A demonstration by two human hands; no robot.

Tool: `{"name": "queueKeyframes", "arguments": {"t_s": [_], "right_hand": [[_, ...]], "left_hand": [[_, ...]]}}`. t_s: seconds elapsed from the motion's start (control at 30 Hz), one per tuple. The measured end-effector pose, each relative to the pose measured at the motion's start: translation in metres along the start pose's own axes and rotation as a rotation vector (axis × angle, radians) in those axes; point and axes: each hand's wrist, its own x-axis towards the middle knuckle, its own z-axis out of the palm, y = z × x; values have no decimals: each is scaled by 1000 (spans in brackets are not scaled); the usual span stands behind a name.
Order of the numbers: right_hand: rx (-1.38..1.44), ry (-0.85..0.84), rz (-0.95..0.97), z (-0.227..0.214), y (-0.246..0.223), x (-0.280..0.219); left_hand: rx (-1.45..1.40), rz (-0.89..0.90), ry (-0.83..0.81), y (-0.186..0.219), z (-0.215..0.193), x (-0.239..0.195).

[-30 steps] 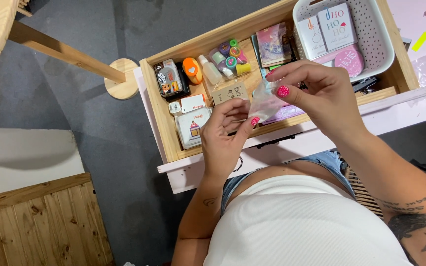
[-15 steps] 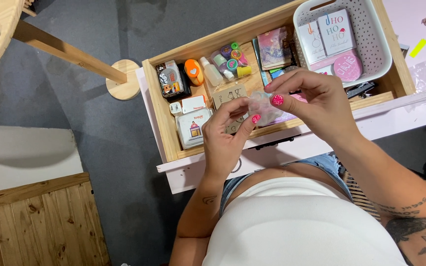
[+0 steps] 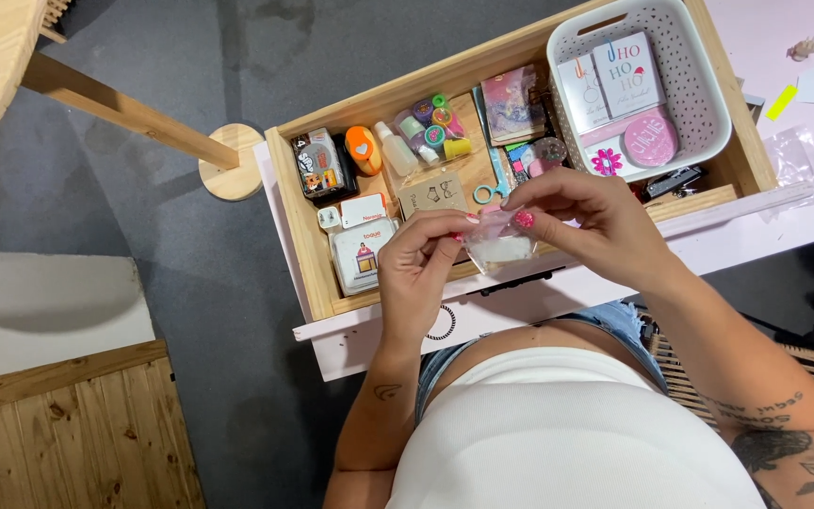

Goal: The person organizes a wooden drawer by placing various items into it, including a small white box, a pink flower-shaped object, and a small orange box. They also handle a clear plastic bag and a small white object before closing the drawer.

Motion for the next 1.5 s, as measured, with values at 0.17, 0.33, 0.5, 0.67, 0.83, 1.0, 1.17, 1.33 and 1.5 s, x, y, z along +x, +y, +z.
{"name": "queueKeyframes", "arguments": {"t_s": [0.17, 0.33, 0.5, 0.67, 0.83, 1.0, 1.17, 1.33, 1.5], "right_hand": [[-49, -9, -47, -6, 7, -3], [-6, -20, 42, -6, 2, -13], [-117, -36, 61, -11, -11, -20], [-267, -124, -48, -27, -17, -10], [-604, -100, -231, -100, -3, 9], [-839, 70, 51, -151, 4, 12], [-992, -20, -19, -171, 38, 13], [-1057, -24, -118, -178, 55, 18], [-1070, -73, -85, -177, 57, 26]], "left_hand": [[-86, -56, -51, -8, -1, -2], [-100, -143, -72, -14, 2, -13], [156, -58, -73, 0, 15, -16], [351, 128, -42, -1, 30, -13], [469, 303, 4, -2, 17, -15], [477, 254, 207, -13, -22, -29], [586, 163, 352, -22, -47, -35], [765, 194, 311, -22, -45, -31], [837, 203, 289, -23, -42, -27]]}}
